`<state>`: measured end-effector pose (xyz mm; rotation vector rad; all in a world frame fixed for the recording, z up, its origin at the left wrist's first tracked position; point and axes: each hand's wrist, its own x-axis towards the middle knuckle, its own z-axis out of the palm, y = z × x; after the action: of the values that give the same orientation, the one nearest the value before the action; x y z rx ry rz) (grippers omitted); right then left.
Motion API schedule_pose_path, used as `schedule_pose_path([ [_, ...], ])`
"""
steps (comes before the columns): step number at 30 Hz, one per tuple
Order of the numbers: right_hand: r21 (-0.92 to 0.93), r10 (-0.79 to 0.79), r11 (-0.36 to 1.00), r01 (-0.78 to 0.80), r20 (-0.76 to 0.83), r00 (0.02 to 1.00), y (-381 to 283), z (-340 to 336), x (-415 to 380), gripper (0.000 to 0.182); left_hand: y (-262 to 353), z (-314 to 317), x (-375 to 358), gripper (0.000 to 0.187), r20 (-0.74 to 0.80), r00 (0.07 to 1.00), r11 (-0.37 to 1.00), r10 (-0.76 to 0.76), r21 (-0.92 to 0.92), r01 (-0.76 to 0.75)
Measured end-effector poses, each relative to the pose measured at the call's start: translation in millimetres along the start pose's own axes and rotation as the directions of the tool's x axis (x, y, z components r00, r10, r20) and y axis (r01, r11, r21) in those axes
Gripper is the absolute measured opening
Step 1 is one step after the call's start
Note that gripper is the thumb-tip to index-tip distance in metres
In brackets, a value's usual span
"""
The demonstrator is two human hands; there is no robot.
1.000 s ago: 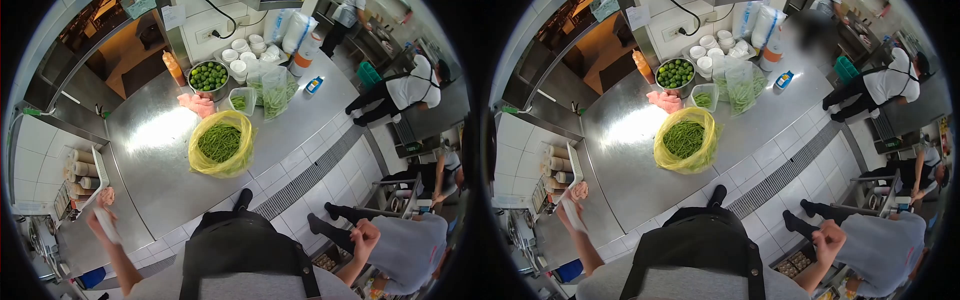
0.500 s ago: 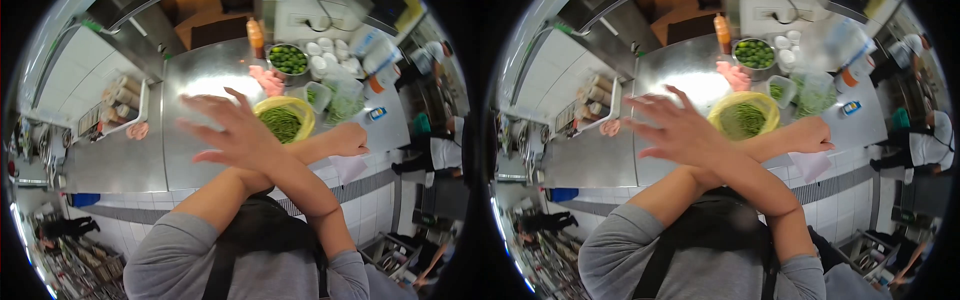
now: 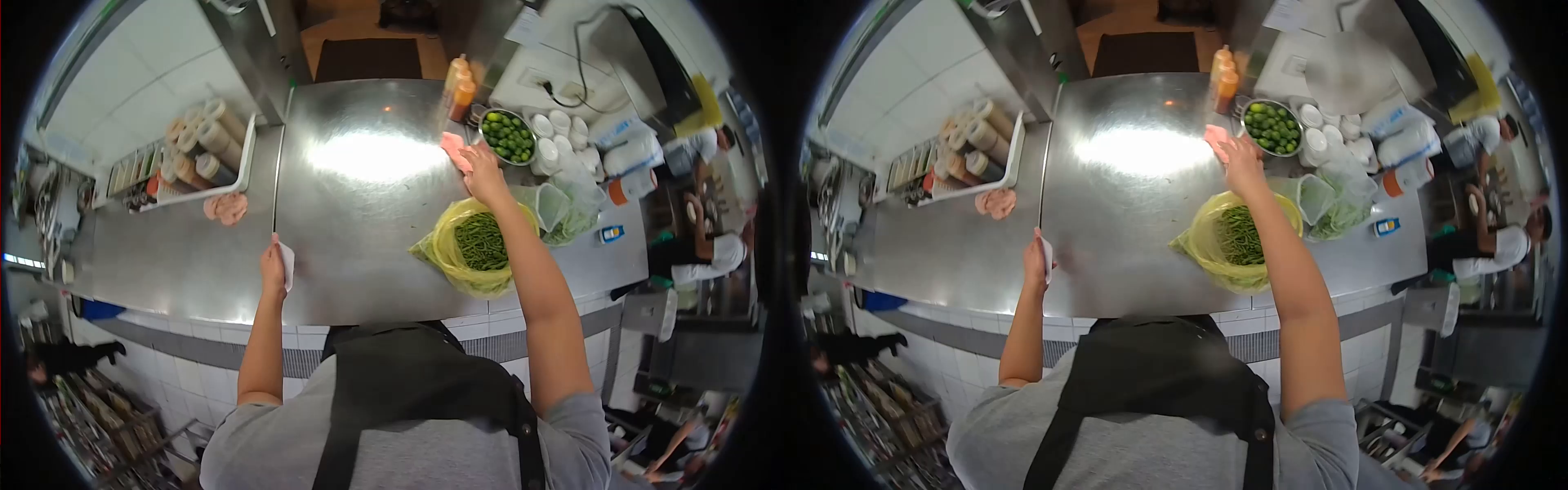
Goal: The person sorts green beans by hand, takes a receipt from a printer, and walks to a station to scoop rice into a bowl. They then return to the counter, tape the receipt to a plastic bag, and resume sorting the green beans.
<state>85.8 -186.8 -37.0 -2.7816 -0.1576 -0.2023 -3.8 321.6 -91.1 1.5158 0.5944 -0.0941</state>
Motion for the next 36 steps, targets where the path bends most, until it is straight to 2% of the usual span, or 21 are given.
schedule_pose_path([
  [2, -0.128, 0.261, 0.962, -0.239, 0.194, 0.946, -7.0, 15.4, 24.7, 0.050, -34.2, -24.0, 2.7, 0.045, 0.046, 0.997, 0.997, 0.061, 0.040, -0.063],
  [6, -0.247, 0.337, 0.924, -0.292, 0.163, 0.927, 26.3, 86.9, 58.0, 0.052, -24.1, -7.2, -46.4, 0.038, 0.089, 0.991, 0.994, 0.104, -0.027, -0.102],
  [8, -0.149, 0.421, 0.906, -0.396, 0.232, 0.877, 5.3, 88.7, 65.9, 0.054, -18.3, -6.5, -68.7, 0.036, 0.085, 0.994, 0.996, 0.067, -0.057, -0.062],
  [10, -0.276, 0.340, 0.925, -0.261, 0.298, 0.892, -23.4, 111.8, 60.0, 0.051, -16.1, -17.2, -81.1, 0.031, 0.093, 0.995, 0.997, 0.047, -0.061, -0.042],
  [11, 0.012, 0.490, 0.867, -0.498, 0.161, 0.857, -49.7, 146.9, 35.1, 0.046, -15.7, -24.0, -83.6, 0.031, 0.091, 0.995, 0.997, 0.042, -0.066, -0.036],
  [12, 0.353, 0.619, 0.731, -0.584, 0.017, 0.785, -77.7, 180.4, 10.4, 0.043, -15.1, -33.2, -83.9, 0.030, -0.008, 0.997, 0.994, 0.081, -0.070, -0.081],
  [13, 0.441, 0.474, 0.757, -0.481, 0.136, 0.870, -122.7, 175.8, -14.2, 0.041, -11.8, -44.4, -82.4, 0.029, -0.103, 0.988, 0.990, 0.118, -0.065, -0.125],
  [14, 0.468, 0.163, 0.819, -0.331, 0.363, 0.917, -174.7, 165.6, -38.7, 0.040, -1.6, -58.8, -76.9, 0.028, -0.131, 0.984, 0.988, 0.120, -0.084, -0.132],
  [15, 0.551, -0.147, 0.807, -0.210, 0.532, 0.834, -219.2, 158.8, -56.2, 0.039, 13.2, -73.1, -70.9, 0.026, -0.160, 0.980, 0.985, 0.118, -0.103, -0.136],
  [17, 0.701, -0.572, 0.711, -0.053, 0.621, 0.536, -301.3, 139.3, -78.1, 0.037, 56.1, -91.3, -55.8, 0.025, -0.203, 0.940, 0.957, 0.274, -0.040, -0.287],
  [20, 0.764, -0.701, 0.626, 0.156, 0.465, 0.541, -373.7, 105.1, -79.0, 0.036, 143.6, -88.4, -54.8, 0.018, -0.257, 0.879, 0.903, 0.403, -0.047, -0.428],
  [22, 0.729, -0.551, 0.666, -0.156, 0.623, 0.556, -382.2, 75.3, -56.5, 0.029, 171.1, -86.2, -58.9, 0.014, -0.258, 0.850, 0.875, 0.459, -0.034, -0.482],
  [23, 0.782, -0.517, 0.599, -0.172, 0.541, 0.663, -371.6, 73.2, -48.0, 0.023, 181.9, -79.4, -63.8, 0.012, -0.135, 0.881, 0.885, 0.453, -0.047, -0.463],
  [25, 0.831, -0.336, 0.318, -0.457, 0.549, 0.765, -347.3, 59.2, -23.0, 0.023, 183.5, -69.7, -66.7, 0.031, 0.119, 0.904, 0.911, 0.411, -0.016, -0.412],
  [26, 0.741, -0.222, 0.054, -0.670, 0.663, 0.715, -334.5, 47.9, -8.5, 0.026, 169.7, -61.8, -61.2, 0.041, 0.250, 0.897, 0.923, 0.364, 0.028, -0.383],
  [29, 0.797, -0.115, 0.223, -0.562, 0.594, 0.796, -276.9, 58.5, 7.1, 0.034, 107.6, 8.3, -56.9, 0.059, 0.481, 0.755, 0.873, 0.446, -0.047, -0.486],
  [30, 0.793, -0.092, 0.548, -0.266, 0.373, 0.923, -270.5, 55.7, 1.9, 0.034, 98.0, 34.8, -65.9, 0.056, 0.499, 0.755, 0.876, 0.426, -0.020, -0.481],
  [31, 0.603, -0.146, 0.797, 0.038, 0.132, 0.980, -264.6, 53.2, -1.8, 0.034, 94.4, 56.4, -72.4, 0.054, 0.523, 0.750, 0.878, 0.404, 0.008, -0.479],
  [32, 0.605, -0.123, 0.796, 0.029, 0.114, 0.986, -257.3, 52.6, -2.8, 0.034, 94.3, 71.7, -73.9, 0.054, 0.546, 0.734, 0.872, 0.404, 0.012, -0.489],
  [34, 0.928, -0.053, 0.182, -0.325, 0.339, 0.939, -238.1, 48.9, -6.2, 0.031, 94.2, 97.5, -79.1, 0.038, 0.419, 0.791, 0.846, 0.445, 0.092, -0.525],
  [36, 0.931, -0.015, 0.194, -0.308, 0.317, 0.948, -216.6, 36.6, -13.9, 0.027, 111.5, 113.2, -84.4, 0.029, 0.460, 0.755, 0.826, 0.468, 0.076, -0.558],
])
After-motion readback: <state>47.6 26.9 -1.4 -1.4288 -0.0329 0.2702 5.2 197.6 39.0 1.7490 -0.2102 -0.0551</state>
